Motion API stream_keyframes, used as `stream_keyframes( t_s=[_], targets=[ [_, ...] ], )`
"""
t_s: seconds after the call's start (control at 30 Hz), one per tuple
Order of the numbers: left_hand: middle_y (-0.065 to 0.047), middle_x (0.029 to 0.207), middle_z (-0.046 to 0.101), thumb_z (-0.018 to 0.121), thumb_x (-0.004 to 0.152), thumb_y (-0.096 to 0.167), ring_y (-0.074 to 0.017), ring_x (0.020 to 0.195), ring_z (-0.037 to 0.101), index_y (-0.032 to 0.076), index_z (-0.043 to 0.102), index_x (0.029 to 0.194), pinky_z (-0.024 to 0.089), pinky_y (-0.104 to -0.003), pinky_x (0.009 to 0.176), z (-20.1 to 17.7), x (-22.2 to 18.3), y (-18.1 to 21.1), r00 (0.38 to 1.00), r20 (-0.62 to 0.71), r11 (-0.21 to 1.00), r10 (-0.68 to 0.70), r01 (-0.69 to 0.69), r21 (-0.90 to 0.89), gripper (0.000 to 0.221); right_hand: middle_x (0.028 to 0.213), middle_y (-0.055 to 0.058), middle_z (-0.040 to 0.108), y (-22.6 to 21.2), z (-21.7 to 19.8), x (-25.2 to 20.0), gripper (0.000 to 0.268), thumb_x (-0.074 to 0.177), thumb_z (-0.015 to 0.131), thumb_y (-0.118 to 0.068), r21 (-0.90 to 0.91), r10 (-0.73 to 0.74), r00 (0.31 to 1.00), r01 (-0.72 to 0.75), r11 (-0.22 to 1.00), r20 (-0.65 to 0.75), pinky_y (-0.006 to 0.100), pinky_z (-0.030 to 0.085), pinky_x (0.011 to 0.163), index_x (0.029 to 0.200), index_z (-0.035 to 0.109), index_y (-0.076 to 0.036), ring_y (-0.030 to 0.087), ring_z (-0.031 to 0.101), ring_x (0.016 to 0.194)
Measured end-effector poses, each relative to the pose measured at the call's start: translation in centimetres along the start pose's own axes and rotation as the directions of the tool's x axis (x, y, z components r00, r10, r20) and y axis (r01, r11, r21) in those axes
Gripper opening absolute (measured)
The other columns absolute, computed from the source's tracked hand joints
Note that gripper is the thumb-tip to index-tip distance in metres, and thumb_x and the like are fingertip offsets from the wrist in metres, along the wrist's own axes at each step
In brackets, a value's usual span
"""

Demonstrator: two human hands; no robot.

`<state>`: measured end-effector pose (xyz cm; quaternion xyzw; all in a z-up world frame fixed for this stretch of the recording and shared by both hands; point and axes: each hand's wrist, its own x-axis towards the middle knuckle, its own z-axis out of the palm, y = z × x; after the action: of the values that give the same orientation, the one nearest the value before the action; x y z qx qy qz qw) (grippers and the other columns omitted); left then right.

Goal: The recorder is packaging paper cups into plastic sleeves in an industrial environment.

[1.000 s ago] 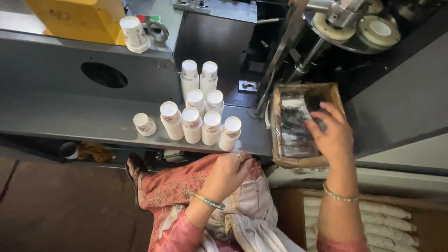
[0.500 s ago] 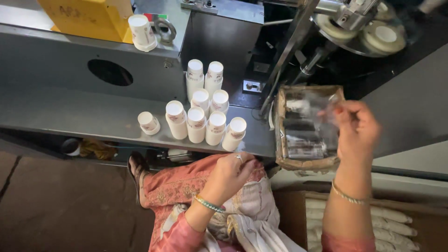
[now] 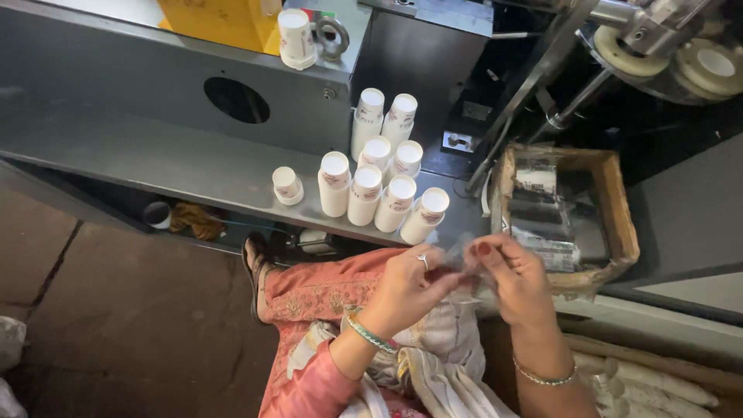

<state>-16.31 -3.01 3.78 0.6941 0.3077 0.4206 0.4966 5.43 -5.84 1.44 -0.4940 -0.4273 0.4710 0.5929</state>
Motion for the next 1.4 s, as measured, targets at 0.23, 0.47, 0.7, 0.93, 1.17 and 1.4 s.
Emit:
stream_keyframes(
  t_s=[0.23,0.47,0.7,0.93,1.17,1.4],
  targets=[
    [-0.015,0.080,0.064,0.073,0.091,0.015,-0.0333,0.075,0.063,0.002,0.068,0.091,0.049,-0.041,0.066,-0.1,-0.6,-0.4,0.991,-0.083,0.976,0.101,-0.083,0.202,0.014,0.114,0.014,0.075,-3.2,1.8,0.1,0.045,0.091,0.063,-0.028,0.017,-0.039,0.931,0.035,0.999,0.362,0.030,0.062,0.083,0.125,0.067,0.001,0.019,0.075,0.097],
    [-0.014,0.081,0.065,0.072,0.093,0.014,-0.0310,0.075,0.064,0.002,0.066,0.090,0.050,-0.040,0.066,-1.2,-2.5,-1.2,0.979,0.093,0.971,0.181,-0.193,0.144,0.014,0.090,0.016,0.073,-0.7,0.2,1.2,0.008,0.094,0.075,-0.004,0.071,-0.051,0.994,0.044,0.997,0.101,0.028,0.056,0.062,0.099,0.073,0.003,0.018,0.069,0.074],
    [-0.010,0.078,0.069,0.073,0.089,0.015,-0.0186,0.067,0.066,0.001,0.072,0.087,0.052,-0.031,0.061,-3.0,-2.9,-1.9,0.994,0.085,0.995,-0.067,0.060,0.082,0.014,0.084,0.007,0.066,1.1,-0.4,0.9,0.016,0.093,0.080,0.002,0.274,-0.117,0.972,0.058,0.960,0.206,0.024,0.047,0.053,0.089,0.065,-0.002,0.013,0.061,0.064],
    [-0.006,0.092,0.075,0.076,0.090,0.017,-0.0118,0.082,0.067,0.001,0.074,0.112,0.055,-0.029,0.075,-0.2,-2.8,-4.7,0.953,0.270,0.971,-0.140,0.186,-0.152,0.027,0.091,0.014,0.073,-1.2,1.2,0.3,0.010,0.094,0.073,-0.005,0.122,-0.113,0.980,0.094,0.988,0.164,0.029,0.056,0.067,0.096,0.070,0.005,0.019,0.069,0.076],
    [-0.003,0.084,0.076,0.068,0.091,0.012,-0.0094,0.071,0.070,0.000,0.072,0.102,0.058,-0.026,0.065,-1.6,-3.3,-8.1,0.884,0.243,0.767,-0.400,0.468,-0.439,0.017,0.103,0.015,0.072,-1.0,-0.8,1.0,0.011,0.092,0.071,0.002,0.166,-0.197,0.980,0.198,0.966,-0.018,0.033,0.061,0.088,0.103,0.069,0.003,0.020,0.072,0.094],
    [-0.001,0.080,0.071,0.076,0.091,0.013,-0.0058,0.065,0.062,-0.002,0.075,0.101,0.051,-0.023,0.059,-4.2,-4.5,-7.8,0.884,0.181,0.814,-0.430,0.467,-0.345,0.017,0.091,0.006,0.066,0.6,-1.5,1.0,0.020,0.092,0.081,0.008,0.224,-0.217,0.974,0.198,0.954,0.062,0.024,0.051,0.069,0.091,0.063,-0.002,0.011,0.062,0.078]
  ],
)
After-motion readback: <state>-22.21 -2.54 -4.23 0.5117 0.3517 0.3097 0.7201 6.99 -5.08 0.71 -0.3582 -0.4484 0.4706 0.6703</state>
